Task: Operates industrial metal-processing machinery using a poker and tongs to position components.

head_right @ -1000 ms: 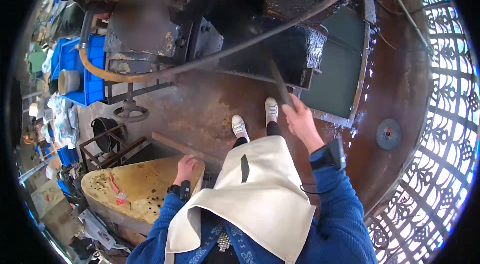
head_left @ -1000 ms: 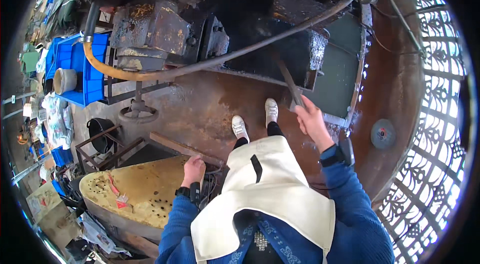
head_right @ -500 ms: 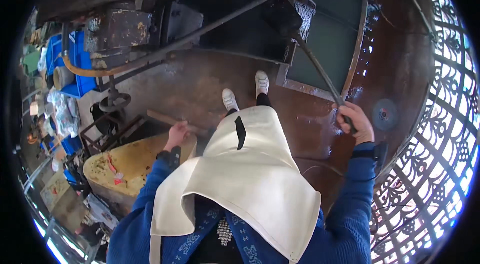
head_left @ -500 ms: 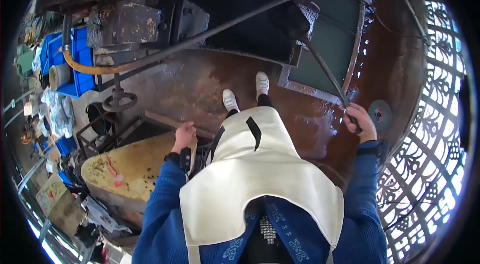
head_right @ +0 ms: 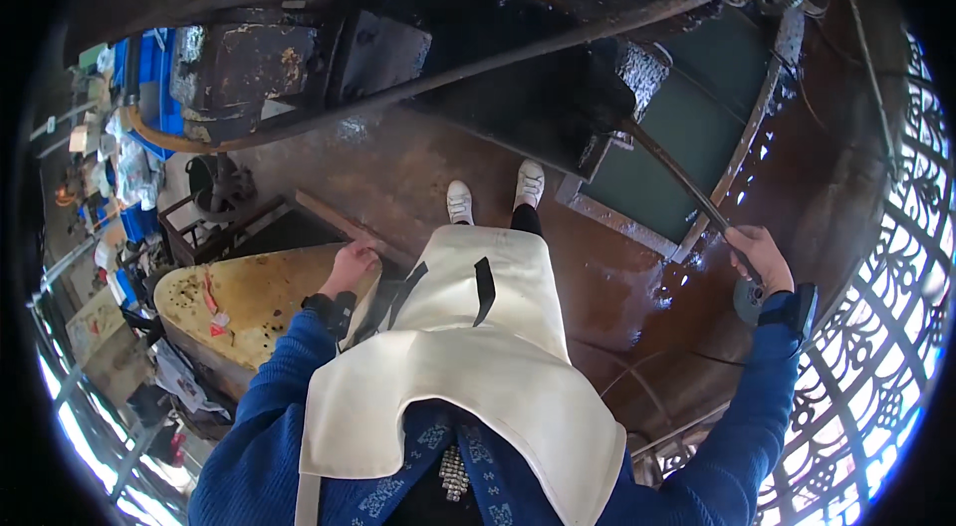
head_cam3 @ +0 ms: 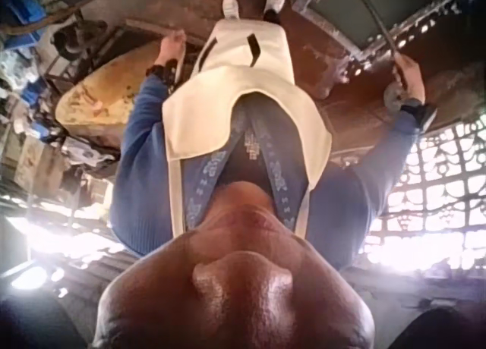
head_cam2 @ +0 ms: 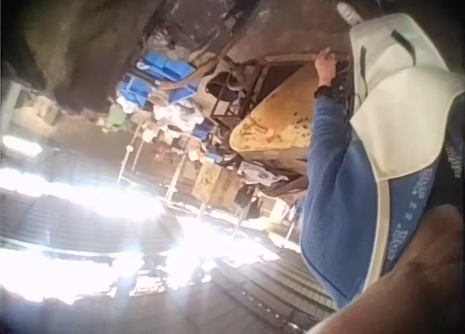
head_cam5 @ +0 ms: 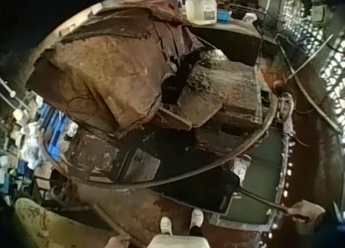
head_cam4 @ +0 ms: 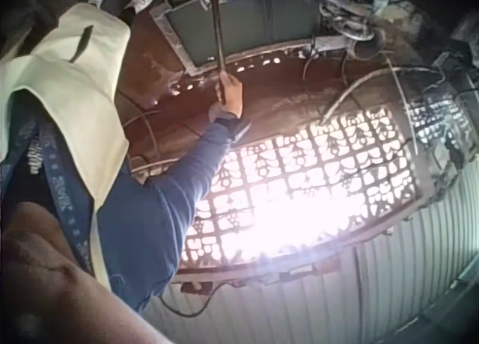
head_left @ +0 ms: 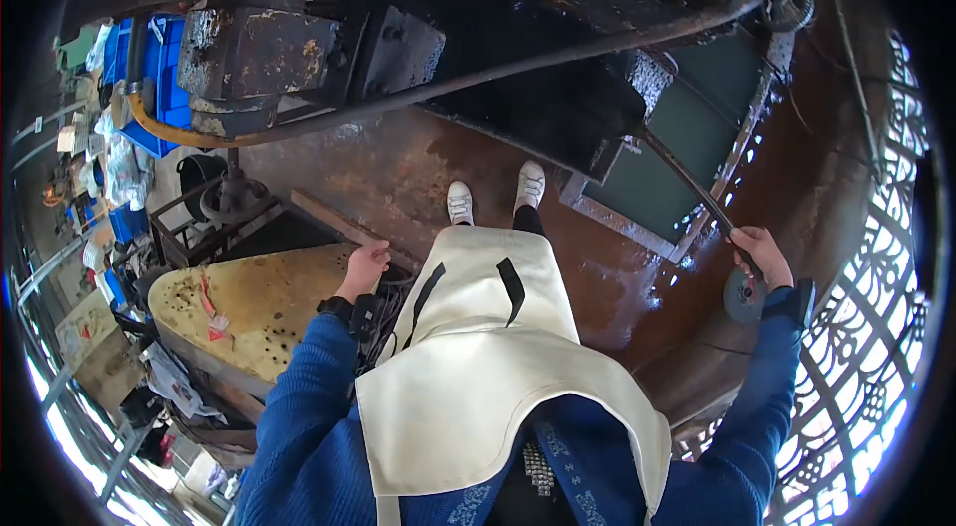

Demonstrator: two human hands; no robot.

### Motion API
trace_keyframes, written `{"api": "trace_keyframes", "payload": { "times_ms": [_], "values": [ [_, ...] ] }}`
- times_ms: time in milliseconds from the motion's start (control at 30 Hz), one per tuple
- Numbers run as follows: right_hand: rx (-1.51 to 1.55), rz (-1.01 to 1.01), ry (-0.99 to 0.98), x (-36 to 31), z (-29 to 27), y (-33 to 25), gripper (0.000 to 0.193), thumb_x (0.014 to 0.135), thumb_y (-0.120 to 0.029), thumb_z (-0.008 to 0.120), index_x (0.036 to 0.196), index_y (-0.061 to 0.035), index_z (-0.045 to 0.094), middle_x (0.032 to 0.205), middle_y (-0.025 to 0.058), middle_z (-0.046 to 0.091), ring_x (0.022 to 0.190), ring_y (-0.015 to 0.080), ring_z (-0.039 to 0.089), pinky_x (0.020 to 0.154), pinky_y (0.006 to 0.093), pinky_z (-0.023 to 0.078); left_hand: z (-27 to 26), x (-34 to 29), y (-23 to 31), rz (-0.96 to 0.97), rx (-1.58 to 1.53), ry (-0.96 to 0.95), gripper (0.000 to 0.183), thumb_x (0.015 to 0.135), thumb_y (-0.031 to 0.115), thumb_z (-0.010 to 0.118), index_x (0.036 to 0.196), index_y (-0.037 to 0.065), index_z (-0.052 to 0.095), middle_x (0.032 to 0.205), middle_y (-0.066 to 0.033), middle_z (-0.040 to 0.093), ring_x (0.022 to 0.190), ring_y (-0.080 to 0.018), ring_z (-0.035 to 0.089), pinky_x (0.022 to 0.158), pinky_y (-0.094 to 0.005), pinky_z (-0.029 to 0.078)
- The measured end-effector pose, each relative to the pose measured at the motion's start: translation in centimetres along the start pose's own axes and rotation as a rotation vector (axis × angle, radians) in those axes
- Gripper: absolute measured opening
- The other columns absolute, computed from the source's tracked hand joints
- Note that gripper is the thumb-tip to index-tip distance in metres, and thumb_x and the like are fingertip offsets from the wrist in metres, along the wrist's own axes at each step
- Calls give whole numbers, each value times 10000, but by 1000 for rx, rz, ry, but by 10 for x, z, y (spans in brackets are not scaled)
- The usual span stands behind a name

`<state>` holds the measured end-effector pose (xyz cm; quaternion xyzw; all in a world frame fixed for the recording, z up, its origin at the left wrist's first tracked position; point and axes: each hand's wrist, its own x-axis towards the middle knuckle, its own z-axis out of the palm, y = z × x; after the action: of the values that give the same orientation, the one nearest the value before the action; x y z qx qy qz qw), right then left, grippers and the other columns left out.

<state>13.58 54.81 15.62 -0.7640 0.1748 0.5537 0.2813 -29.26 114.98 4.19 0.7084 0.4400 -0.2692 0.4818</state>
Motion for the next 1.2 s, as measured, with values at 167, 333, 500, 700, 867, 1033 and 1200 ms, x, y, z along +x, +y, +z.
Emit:
{"api": "trace_keyframes", "payload": {
  "times_ms": [167, 333, 500, 700, 867, 1033, 1200],
  "values": [
    [-60, -71, -12, 56, 10, -35, 346, 923, -354, 558, 878, -12, 583, 552, 27, 539, 399, 82, 462, 360, 226, 332, 6, -5, 22, -2, 186, 16, 278, 866, 54, 560, 1134, 2, 615, 839, -91, 664, 662, -139, 628, 625, -268, 519],
    [-38, -196, -38, 116, 23, -91, 343, 911, -361, 574, 878, -20, 599, 558, 36, 556, 397, 86, 461, 365, 232, 335, 4, -3, 26, 19, 148, 80, 273, 862, 53, 567, 1127, 4, 617, 826, -91, 665, 657, -138, 628, 626, -270, 520],
    [-104, -195, -55, 145, 25, -147, 346, 902, -377, 573, 873, -35, 618, 563, 37, 570, 407, 94, 470, 365, 247, 339, 2, 2, -18, -3, 140, 83, 270, 853, 65, 573, 1112, 10, 626, 806, -106, 666, 655, -163, 638, 630, -291, 521],
    [-88, -225, -79, 181, 45, -206, 349, 898, -374, 595, 899, -25, 617, 558, 42, 575, 385, 86, 461, 355, 235, 333, 1, 7, -46, -146, 180, 51, 282, 829, 97, 595, 1098, 23, 640, 789, -148, 669, 673, -200, 655, 647, -316, 523],
    [-157, -334, -57, 214, 64, -248, 331, 896, -372, 599, 878, -42, 620, 568, 34, 576, 398, 90, 468, 357, 235, 330, -9, 24, -61, -168, 247, 20, 280, 816, 125, 611, 1079, 41, 657, 820, -163, 677, 708, -241, 664, 674, -339, 526],
    [-75, -432, -10, 227, 112, -290, 334, 890, -381, 605, 872, -47, 620, 583, 26, 578, 451, 82, 492, 401, 218, 341, -9, 33, -100, -107, 270, 58, 261, 819, 136, 612, 1061, 55, 668, 908, -154, 685, 803, -284, 669, 727, -348, 527],
    [-161, -482, -57, 222, 158, -333, 374, 873, -415, 619, 876, -40, 624, 588, 31, 580, 499, 78, 516, 447, 204, 350, -19, 34, -70, -53, 288, 81, 256, 819, 141, 620, 1058, 65, 670, 968, -153, 682, 886, -295, 664, 768, -344, 523]
  ]
}}
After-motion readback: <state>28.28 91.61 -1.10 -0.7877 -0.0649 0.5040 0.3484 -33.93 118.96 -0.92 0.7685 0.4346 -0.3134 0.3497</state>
